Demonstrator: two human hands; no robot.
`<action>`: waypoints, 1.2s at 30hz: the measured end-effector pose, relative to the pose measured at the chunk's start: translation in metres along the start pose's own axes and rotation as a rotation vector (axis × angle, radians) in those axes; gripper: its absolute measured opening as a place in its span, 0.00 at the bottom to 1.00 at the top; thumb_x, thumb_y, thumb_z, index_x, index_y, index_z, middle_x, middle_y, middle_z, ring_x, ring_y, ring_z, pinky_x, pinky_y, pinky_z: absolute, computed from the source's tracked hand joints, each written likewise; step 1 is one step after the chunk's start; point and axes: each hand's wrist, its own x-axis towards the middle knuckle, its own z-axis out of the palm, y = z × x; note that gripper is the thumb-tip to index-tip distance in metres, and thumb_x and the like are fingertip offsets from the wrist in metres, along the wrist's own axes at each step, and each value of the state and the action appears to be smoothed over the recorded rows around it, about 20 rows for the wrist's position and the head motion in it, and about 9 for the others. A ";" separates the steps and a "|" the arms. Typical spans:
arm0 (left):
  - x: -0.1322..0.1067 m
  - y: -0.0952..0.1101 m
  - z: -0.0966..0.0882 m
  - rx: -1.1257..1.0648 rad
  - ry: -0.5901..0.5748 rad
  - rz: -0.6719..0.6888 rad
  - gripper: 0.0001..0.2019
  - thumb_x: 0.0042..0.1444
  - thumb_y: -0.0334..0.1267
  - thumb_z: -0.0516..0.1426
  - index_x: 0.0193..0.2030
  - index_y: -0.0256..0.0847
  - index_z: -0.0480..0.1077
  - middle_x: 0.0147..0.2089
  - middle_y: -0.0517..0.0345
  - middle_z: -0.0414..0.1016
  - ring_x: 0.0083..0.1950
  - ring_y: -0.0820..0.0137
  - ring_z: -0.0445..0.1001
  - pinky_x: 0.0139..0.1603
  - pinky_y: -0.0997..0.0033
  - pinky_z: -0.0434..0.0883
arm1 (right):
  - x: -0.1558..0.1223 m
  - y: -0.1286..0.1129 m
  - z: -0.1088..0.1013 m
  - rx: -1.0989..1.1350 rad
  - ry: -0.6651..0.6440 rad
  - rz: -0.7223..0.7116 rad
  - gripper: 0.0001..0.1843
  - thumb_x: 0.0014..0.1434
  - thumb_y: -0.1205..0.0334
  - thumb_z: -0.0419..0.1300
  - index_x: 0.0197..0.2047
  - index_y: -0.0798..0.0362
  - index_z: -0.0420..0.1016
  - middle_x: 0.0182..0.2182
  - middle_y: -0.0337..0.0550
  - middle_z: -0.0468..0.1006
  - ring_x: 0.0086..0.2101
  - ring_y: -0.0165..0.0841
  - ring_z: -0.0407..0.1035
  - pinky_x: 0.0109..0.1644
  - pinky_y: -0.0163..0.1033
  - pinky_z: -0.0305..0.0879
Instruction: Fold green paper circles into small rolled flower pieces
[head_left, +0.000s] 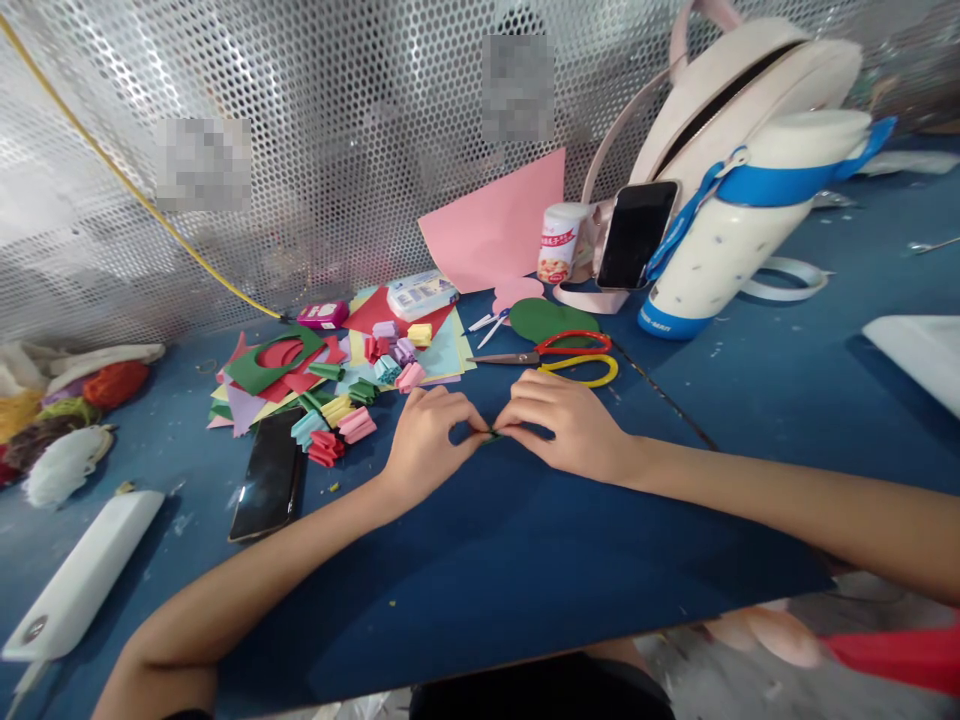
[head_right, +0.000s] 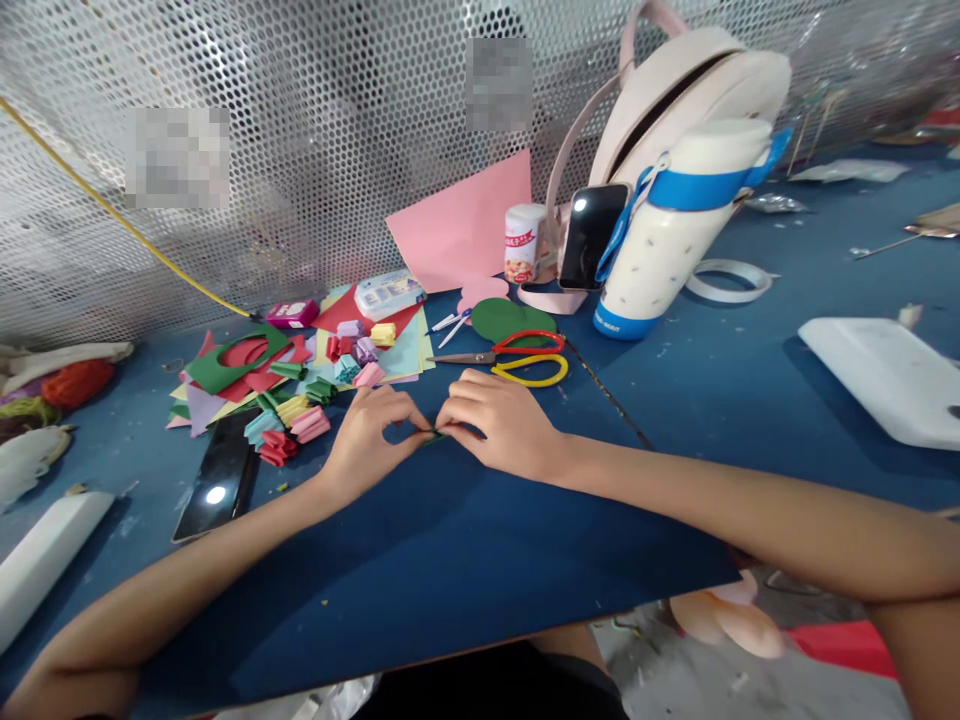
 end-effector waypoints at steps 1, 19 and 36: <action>0.000 -0.001 0.000 -0.001 0.005 0.010 0.05 0.54 0.31 0.65 0.30 0.44 0.75 0.32 0.62 0.79 0.37 0.66 0.74 0.44 0.62 0.65 | 0.000 0.001 0.000 0.054 0.007 0.044 0.13 0.69 0.64 0.56 0.33 0.53 0.76 0.27 0.41 0.73 0.32 0.34 0.65 0.36 0.38 0.62; -0.001 0.000 -0.002 -0.035 -0.048 0.035 0.06 0.57 0.28 0.63 0.33 0.44 0.78 0.32 0.60 0.78 0.36 0.67 0.74 0.42 0.63 0.66 | 0.000 0.004 0.001 -0.119 0.060 -0.115 0.15 0.70 0.65 0.54 0.33 0.55 0.77 0.27 0.42 0.73 0.32 0.34 0.65 0.37 0.38 0.63; 0.000 0.001 0.000 0.033 -0.029 0.033 0.09 0.53 0.27 0.66 0.27 0.40 0.72 0.32 0.62 0.77 0.37 0.68 0.73 0.41 0.65 0.62 | 0.000 -0.006 0.005 -0.049 -0.020 -0.046 0.11 0.68 0.67 0.53 0.35 0.54 0.75 0.29 0.43 0.74 0.34 0.36 0.65 0.39 0.39 0.62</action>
